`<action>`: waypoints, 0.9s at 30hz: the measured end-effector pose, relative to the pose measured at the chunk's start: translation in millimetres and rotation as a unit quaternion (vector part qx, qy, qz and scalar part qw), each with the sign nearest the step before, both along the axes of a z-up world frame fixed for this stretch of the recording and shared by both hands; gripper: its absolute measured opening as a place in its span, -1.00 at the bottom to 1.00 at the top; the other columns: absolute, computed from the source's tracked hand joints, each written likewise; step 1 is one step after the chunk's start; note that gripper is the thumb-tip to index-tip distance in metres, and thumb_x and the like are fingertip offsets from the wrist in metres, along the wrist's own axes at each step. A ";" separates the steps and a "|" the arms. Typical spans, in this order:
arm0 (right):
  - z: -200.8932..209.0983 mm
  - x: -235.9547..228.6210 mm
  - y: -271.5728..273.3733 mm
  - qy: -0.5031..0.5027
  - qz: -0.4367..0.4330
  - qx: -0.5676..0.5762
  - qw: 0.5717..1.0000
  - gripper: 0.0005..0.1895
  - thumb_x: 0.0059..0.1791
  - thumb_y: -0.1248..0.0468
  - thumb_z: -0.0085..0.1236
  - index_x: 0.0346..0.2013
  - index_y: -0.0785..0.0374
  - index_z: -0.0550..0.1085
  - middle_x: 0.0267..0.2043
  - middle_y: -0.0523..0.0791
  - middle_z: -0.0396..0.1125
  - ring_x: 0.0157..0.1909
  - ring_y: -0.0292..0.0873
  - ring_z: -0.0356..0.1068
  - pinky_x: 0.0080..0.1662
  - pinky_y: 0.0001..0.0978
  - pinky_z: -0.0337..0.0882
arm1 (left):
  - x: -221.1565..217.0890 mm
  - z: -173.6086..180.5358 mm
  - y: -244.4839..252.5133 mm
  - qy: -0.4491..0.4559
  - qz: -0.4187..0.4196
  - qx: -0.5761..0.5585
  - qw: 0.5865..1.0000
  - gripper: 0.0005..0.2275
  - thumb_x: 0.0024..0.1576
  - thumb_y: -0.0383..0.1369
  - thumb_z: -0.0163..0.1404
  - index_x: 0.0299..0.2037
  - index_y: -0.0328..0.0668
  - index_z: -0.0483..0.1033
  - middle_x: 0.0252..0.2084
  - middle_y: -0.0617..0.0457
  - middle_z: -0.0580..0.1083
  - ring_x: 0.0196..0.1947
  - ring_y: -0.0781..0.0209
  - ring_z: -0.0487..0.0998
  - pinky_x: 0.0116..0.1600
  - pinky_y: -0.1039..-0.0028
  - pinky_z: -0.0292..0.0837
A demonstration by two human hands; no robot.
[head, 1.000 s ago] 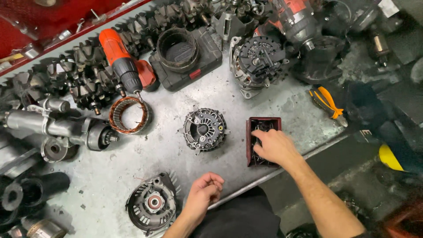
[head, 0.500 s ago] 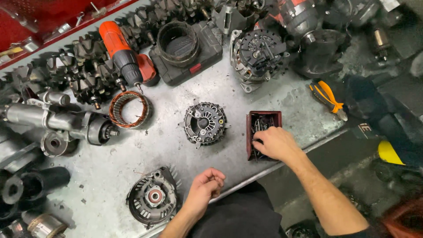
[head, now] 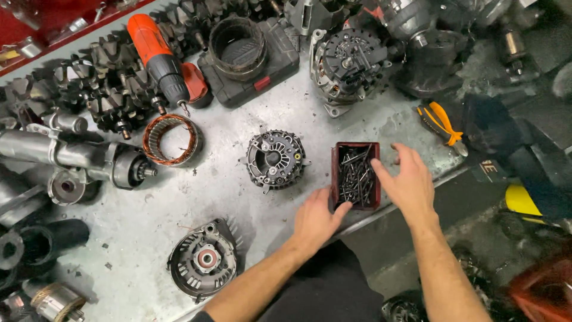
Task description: The person handles two alternator halves on a workbench, then retrieves a red box of screws from a wall rack. They pour the screws onto the table, select a few, and insert them into the alternator housing by hand.
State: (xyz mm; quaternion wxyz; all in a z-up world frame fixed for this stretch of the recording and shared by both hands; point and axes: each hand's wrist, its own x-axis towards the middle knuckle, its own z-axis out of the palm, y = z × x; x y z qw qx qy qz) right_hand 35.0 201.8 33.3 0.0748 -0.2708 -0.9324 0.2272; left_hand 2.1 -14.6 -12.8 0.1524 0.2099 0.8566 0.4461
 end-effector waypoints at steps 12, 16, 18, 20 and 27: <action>5.0 8.5 -47.0 -0.058 0.263 0.170 0.948 -0.63 -0.17 0.08 0.27 -0.08 -0.03 0.59 0.00 -0.20 0.42 0.18 -0.06 0.31 0.10 0.05 0.27 | -22.1 -7.7 -3.3 -0.055 -0.101 -0.081 0.990 -0.74 0.23 -0.22 -0.06 0.03 -0.10 0.53 -0.35 -0.32 0.55 -0.32 -0.38 0.56 -0.18 -0.10 0.46; -11.9 8.4 -33.3 -0.068 0.275 0.138 0.949 -0.64 -0.21 0.07 0.28 -0.13 -0.06 0.60 0.04 -0.21 0.41 0.23 -0.07 0.26 0.17 0.11 0.23 | -29.5 -24.8 -12.7 -0.091 -0.081 -0.016 0.992 -0.76 0.21 -0.25 -0.05 0.01 -0.06 0.54 -0.27 -0.27 0.56 -0.23 -0.36 0.55 -0.17 -0.08 0.46; -16.4 8.8 -31.1 -0.072 0.258 0.079 0.960 -0.68 -0.16 0.11 0.25 -0.11 -0.06 0.59 0.09 -0.25 0.38 0.27 -0.11 0.23 0.24 0.16 0.22 | -29.5 -33.0 -17.1 -0.116 -0.066 0.010 0.991 -0.77 0.20 -0.25 -0.03 0.01 -0.02 0.56 -0.26 -0.26 0.55 -0.20 -0.34 0.55 -0.14 -0.06 0.46; -4.7 3.5 -39.9 -0.103 0.272 0.097 0.952 -0.64 -0.17 0.13 0.24 -0.08 -0.10 0.59 0.10 -0.25 0.35 0.29 -0.11 0.21 0.24 0.30 0.15 | -29.3 -37.1 -17.6 -0.119 -0.070 0.002 0.990 -0.80 0.22 -0.25 -0.02 -0.04 -0.06 0.56 -0.26 -0.27 0.55 -0.19 -0.35 0.55 -0.13 -0.06 0.46; 12.2 -18.2 -45.5 -0.222 0.360 0.151 0.894 -0.46 -0.23 0.17 0.23 0.06 -0.28 0.59 0.08 -0.22 0.30 0.26 -0.06 0.15 0.21 0.75 -0.15 | -36.4 -31.4 -17.5 -0.111 -0.089 -0.006 0.990 -0.81 0.20 -0.25 0.01 -0.08 -0.08 0.58 -0.29 -0.26 0.55 -0.21 -0.33 0.56 -0.12 -0.04 0.46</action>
